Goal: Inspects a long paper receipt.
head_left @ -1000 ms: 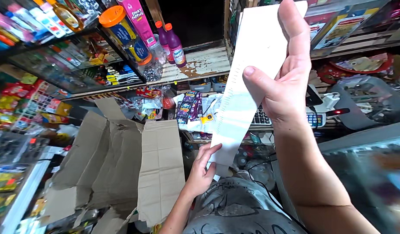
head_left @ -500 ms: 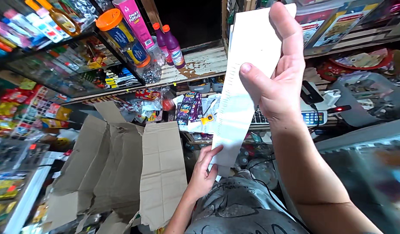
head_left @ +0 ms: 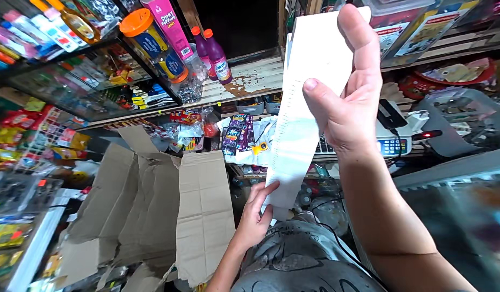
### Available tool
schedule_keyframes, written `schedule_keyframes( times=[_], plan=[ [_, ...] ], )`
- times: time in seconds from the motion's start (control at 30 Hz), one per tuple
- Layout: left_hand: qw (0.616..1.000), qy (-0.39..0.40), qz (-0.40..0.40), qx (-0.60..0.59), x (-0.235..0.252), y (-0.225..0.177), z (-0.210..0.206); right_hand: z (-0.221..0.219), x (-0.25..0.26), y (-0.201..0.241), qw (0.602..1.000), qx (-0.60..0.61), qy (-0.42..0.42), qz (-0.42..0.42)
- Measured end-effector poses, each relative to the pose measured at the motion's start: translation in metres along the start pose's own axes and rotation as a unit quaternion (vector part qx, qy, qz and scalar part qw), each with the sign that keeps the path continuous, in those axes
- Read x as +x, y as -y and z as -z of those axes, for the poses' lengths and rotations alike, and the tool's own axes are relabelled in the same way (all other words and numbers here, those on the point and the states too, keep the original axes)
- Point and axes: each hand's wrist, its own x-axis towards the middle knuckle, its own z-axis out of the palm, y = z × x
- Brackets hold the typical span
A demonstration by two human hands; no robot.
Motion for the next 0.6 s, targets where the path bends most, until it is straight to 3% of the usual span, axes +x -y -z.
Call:
schedule_keyframes(
  times=[0.6],
  plan=[
    [1.0,0.005,-0.009,-0.002,-0.0044,-0.0009,-0.0023,-0.0025,-0.0045,0.0051,1.0,0.021,0.023,0.005]
  ],
)
